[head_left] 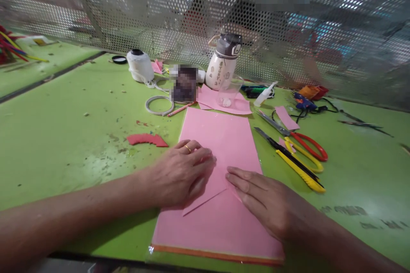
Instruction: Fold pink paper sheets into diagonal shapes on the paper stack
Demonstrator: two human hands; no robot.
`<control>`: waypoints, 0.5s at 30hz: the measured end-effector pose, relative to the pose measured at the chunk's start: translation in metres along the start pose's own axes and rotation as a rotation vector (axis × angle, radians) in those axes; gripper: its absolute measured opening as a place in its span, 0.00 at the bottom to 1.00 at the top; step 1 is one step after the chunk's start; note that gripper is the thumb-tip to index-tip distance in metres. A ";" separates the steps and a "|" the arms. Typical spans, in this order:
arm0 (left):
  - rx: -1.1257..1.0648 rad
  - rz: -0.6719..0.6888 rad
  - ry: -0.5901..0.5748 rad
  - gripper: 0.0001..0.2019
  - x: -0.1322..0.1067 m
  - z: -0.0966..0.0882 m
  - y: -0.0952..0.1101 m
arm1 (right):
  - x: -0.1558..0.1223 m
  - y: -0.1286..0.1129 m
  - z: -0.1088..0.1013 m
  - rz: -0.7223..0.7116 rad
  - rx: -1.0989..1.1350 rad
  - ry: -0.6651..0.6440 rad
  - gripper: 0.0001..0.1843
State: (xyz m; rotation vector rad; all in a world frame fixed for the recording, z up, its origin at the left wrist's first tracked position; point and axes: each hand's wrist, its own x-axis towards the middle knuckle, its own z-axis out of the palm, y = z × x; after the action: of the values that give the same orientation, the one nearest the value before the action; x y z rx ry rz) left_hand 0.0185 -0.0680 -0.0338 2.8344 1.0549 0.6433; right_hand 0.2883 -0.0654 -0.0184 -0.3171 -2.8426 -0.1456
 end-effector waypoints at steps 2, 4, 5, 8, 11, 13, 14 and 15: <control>0.007 0.004 -0.012 0.13 0.000 0.000 0.000 | 0.000 -0.001 0.000 -0.003 -0.013 -0.011 0.19; 0.018 0.011 -0.041 0.13 0.000 0.000 0.000 | 0.000 -0.002 -0.001 -0.007 -0.024 -0.022 0.19; 0.023 0.013 -0.058 0.13 -0.001 0.000 0.000 | 0.000 -0.003 -0.001 -0.009 -0.028 -0.028 0.20; 0.037 0.010 -0.099 0.14 -0.001 0.000 0.000 | 0.001 -0.004 -0.003 -0.016 -0.033 -0.031 0.21; 0.055 0.007 -0.109 0.15 -0.001 0.001 0.000 | 0.002 -0.006 -0.006 -0.018 -0.052 -0.040 0.21; 0.069 0.005 -0.110 0.15 -0.001 0.001 0.000 | 0.002 -0.007 -0.007 -0.024 -0.074 -0.049 0.20; 0.075 0.005 -0.114 0.15 -0.001 0.001 0.000 | 0.002 -0.008 -0.008 -0.028 -0.081 -0.055 0.20; 0.082 0.009 -0.120 0.15 -0.001 0.000 0.001 | 0.002 -0.010 -0.008 -0.030 -0.083 -0.061 0.19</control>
State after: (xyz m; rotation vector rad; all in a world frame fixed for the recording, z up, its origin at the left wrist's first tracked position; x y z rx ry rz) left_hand 0.0185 -0.0689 -0.0344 2.9063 1.0728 0.4343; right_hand 0.2860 -0.0752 -0.0104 -0.3018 -2.9079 -0.2655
